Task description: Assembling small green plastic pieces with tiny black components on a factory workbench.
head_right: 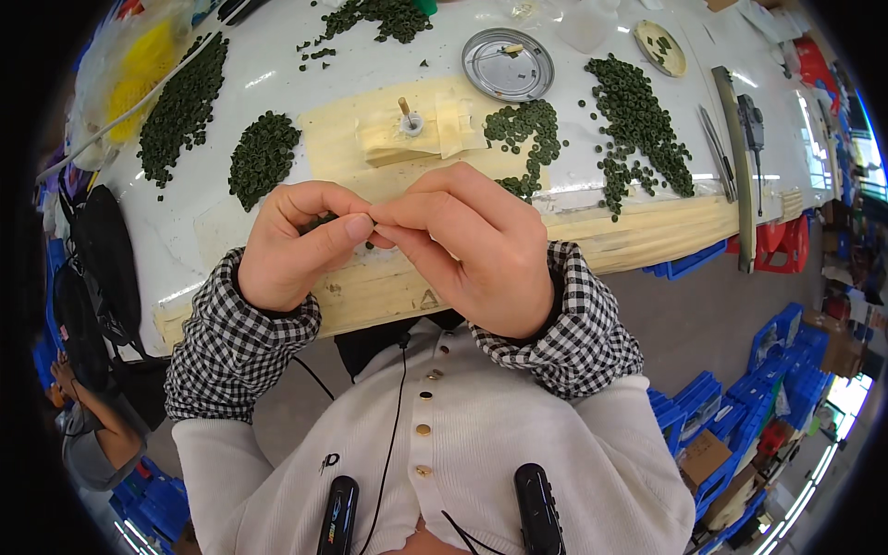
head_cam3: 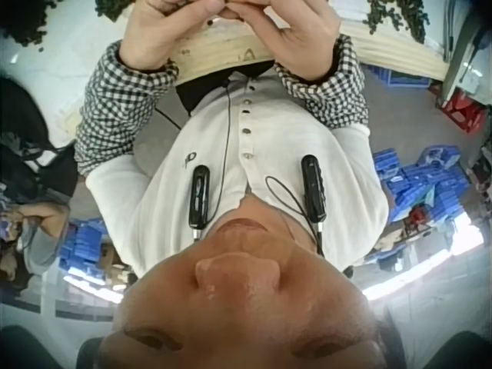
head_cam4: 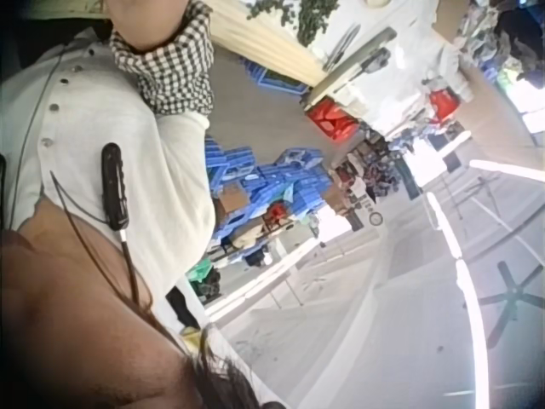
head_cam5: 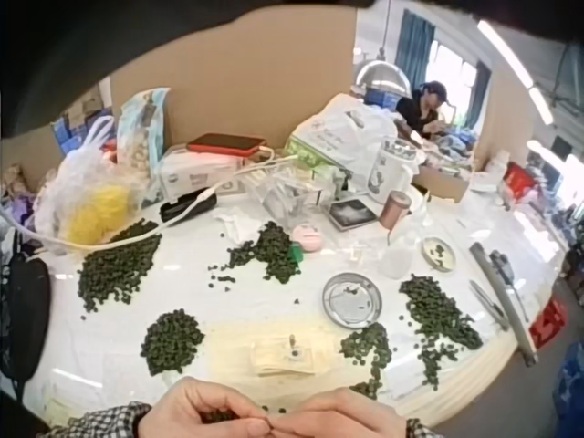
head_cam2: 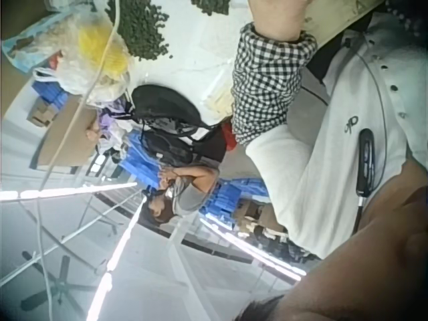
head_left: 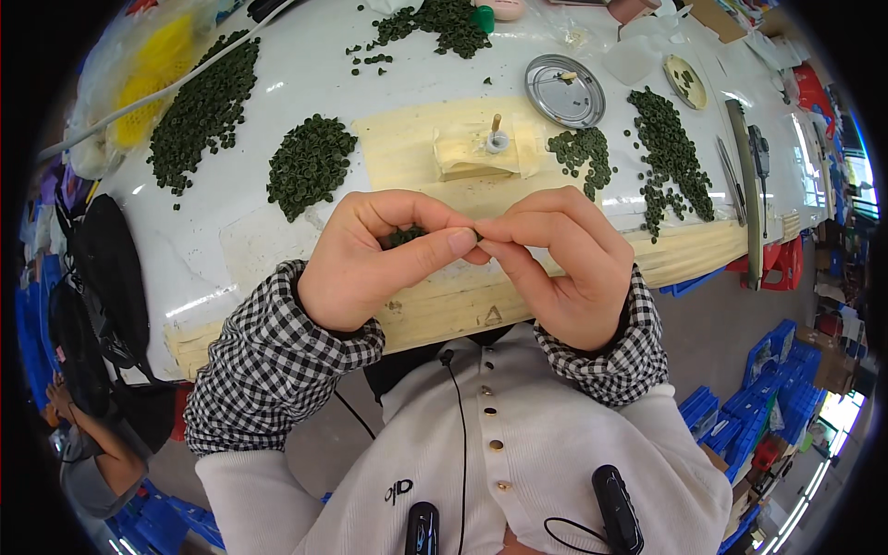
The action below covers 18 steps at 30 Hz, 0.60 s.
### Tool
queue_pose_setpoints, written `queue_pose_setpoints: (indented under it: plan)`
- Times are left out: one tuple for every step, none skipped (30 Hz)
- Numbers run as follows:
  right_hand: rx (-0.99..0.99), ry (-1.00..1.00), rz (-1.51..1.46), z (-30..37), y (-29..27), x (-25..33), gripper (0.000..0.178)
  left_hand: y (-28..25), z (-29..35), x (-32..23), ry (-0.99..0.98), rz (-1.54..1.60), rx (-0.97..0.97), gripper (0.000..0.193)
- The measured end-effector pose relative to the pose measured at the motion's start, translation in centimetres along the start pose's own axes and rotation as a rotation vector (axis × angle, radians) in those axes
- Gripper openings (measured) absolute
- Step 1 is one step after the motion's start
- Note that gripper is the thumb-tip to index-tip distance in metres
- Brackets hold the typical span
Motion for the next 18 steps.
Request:
queue_pose_setpoints:
  plan:
    - [0.003, -0.003, 0.001, -0.02, 0.02, 0.0, 0.017, 0.0, -0.04, 0.26, 0.021, -0.013, -0.009, 0.013]
    - [0.004, -0.001, -0.001, -0.02, 0.05, -0.01, 0.016, -0.02, -0.05, 0.38, 0.042, -0.025, -0.018, 0.013]
    - [0.005, 0.002, -0.002, -0.03, 0.06, -0.02, 0.016, -0.03, -0.05, 0.41, 0.045, -0.031, -0.021, 0.013]
    - [0.005, 0.004, -0.003, -0.04, 0.07, -0.02, 0.016, -0.05, -0.05, 0.41, 0.047, -0.037, -0.023, 0.012]
    - [0.006, 0.014, -0.015, -0.06, 0.07, -0.06, 0.016, -0.08, -0.04, 0.4, 0.05, -0.042, -0.026, 0.012]
    - [0.006, 0.024, -0.027, -0.08, 0.07, -0.11, 0.016, -0.07, -0.05, 0.29, 0.031, -0.048, -0.02, 0.012]
    - [0.007, 0.034, -0.038, -0.08, 0.08, -0.18, 0.016, -0.04, -0.04, -0.02, 0.012, -0.054, -0.014, 0.012]
    - [0.009, 0.043, -0.054, -0.04, 0.09, -0.3, 0.016, -0.02, -0.05, -0.17, -0.007, -0.06, -0.008, 0.013]
    - [0.011, 0.051, -0.071, 0.02, 0.1, -0.42, 0.016, -0.03, -0.03, -0.22, -0.012, -0.061, -0.007, 0.013]
    - [0.013, 0.058, -0.088, 0.07, 0.11, -0.51, 0.017, -0.04, -0.03, -0.24, -0.016, -0.062, -0.007, 0.013]
    - [0.016, 0.062, -0.094, 0.1, 0.11, -0.55, 0.017, -0.04, -0.05, -0.24, -0.021, -0.062, -0.006, 0.013]
    - [0.019, 0.066, -0.1, 0.11, 0.14, -0.57, 0.017, -0.07, -0.06, -0.15, 0.002, -0.073, -0.005, 0.012]
    - [0.023, 0.07, -0.107, 0.12, 0.14, -0.58, 0.018, -0.11, -0.1, 0.1, 0.026, -0.083, -0.004, 0.012]
    - [0.029, 0.067, -0.108, 0.12, 0.12, -0.56, 0.018, -0.11, -0.12, 0.19, 0.05, -0.094, -0.002, 0.012]
    - [0.036, 0.066, -0.108, 0.09, 0.13, -0.59, 0.018, -0.14, -0.13, 0.23, 0.043, -0.088, -0.004, 0.011]
    - [0.043, 0.064, -0.109, 0.08, 0.15, -0.59, 0.019, -0.17, -0.13, 0.25, 0.037, -0.083, -0.006, 0.011]
    - [0.044, 0.071, -0.108, 0.08, 0.17, -0.61, 0.019, -0.19, -0.12, 0.27, 0.03, -0.078, -0.008, 0.011]
    - [0.044, 0.078, -0.107, 0.11, 0.15, -0.63, 0.019, -0.17, -0.13, 0.24, 0.027, -0.073, -0.01, 0.011]
Point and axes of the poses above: each hand's wrist, its own z-axis away from the middle knuckle, its own y-axis out of the palm, x = y × z, the point moved 4 cm from there along -z, towards the middle knuckle, and after that the axes turned 1 degree about y, right-handed, at the moved point
